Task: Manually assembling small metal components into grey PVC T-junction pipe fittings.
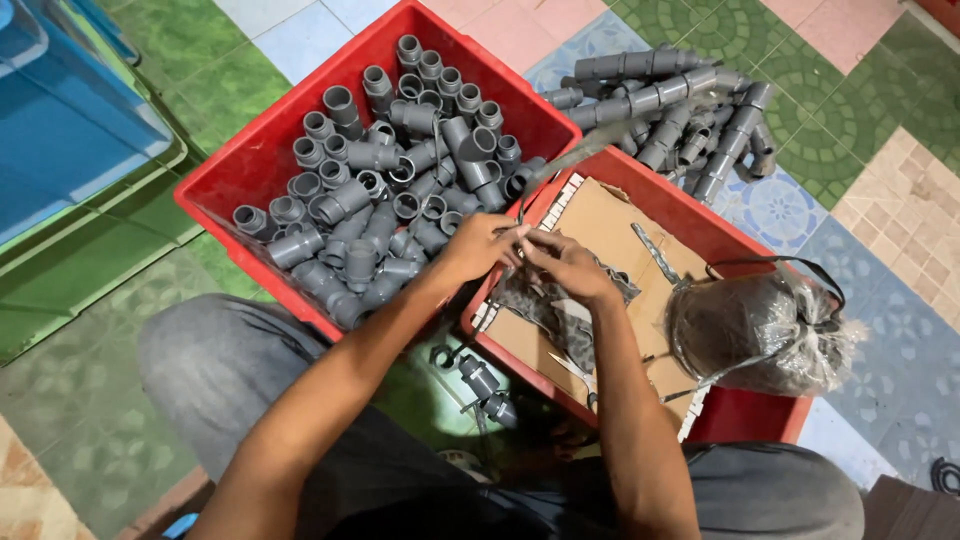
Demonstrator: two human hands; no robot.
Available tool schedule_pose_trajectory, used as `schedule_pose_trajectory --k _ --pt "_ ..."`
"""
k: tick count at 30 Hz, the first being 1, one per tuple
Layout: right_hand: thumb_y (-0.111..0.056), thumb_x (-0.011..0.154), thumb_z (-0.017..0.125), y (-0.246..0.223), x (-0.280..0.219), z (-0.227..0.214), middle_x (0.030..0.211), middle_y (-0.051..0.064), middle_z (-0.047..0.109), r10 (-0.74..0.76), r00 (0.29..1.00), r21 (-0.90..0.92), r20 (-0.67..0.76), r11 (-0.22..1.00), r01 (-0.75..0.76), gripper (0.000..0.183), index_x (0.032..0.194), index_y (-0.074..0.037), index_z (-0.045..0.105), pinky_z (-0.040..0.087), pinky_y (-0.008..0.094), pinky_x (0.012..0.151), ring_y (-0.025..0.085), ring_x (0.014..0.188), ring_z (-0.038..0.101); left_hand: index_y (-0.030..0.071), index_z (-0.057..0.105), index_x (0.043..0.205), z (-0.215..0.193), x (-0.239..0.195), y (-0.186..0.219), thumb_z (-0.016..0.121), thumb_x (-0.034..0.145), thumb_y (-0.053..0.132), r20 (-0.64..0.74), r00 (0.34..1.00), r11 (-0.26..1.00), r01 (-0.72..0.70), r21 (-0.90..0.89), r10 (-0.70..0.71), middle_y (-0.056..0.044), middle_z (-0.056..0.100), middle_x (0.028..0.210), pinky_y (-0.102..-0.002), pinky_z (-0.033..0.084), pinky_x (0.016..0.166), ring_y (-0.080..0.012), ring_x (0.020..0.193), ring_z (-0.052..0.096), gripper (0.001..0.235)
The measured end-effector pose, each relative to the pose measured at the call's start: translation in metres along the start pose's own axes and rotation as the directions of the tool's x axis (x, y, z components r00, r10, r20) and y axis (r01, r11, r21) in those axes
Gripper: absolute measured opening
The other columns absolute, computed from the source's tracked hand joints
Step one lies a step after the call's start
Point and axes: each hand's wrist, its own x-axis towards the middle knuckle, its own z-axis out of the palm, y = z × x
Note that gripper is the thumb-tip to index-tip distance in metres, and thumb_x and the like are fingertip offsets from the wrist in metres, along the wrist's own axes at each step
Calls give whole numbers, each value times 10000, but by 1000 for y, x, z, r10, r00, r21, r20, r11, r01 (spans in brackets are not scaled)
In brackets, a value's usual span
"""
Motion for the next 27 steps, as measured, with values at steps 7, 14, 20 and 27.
schedule_pose_trajectory --k 7,14,20,27 --pt "-194 842 772 -47 -24 20 651 130 672 -20 988 -177 150 983 47 204 838 9 752 508 316 589 201 583 623 -33 705 1117 11 16 -16 667 932 149 -190 971 969 -100 226 144 -253 718 1038 -396 589 775 -370 965 698 263" --pt "-290 1024 577 19 27 -38 808 159 665 -56 932 280 -359 946 164 316 1051 9 676 561 331 644 221 661 659 131 714 1099 -43 29 -25 718 905 388 -46 990 966 141 215 -134 -145 733 761 -290 600 564 -187 659 706 322" --pt "-282 1050 549 46 27 -83 755 95 617 -74 819 160 -569 967 198 294 1083 -23 683 517 255 559 147 587 585 121 749 934 -88 8 -66 705 900 377 -246 963 839 223 497 -110 -123 735 722 -392 581 714 -274 760 738 263" --pt "-128 774 843 70 -15 -78 765 334 710 608 765 -346 -211 686 -640 419 985 196 683 574 403 499 382 599 706 205 670 1009 -174 -12 -118 790 837 403 -704 705 556 622 552 -90 5 720 959 -422 582 844 -238 973 707 289"
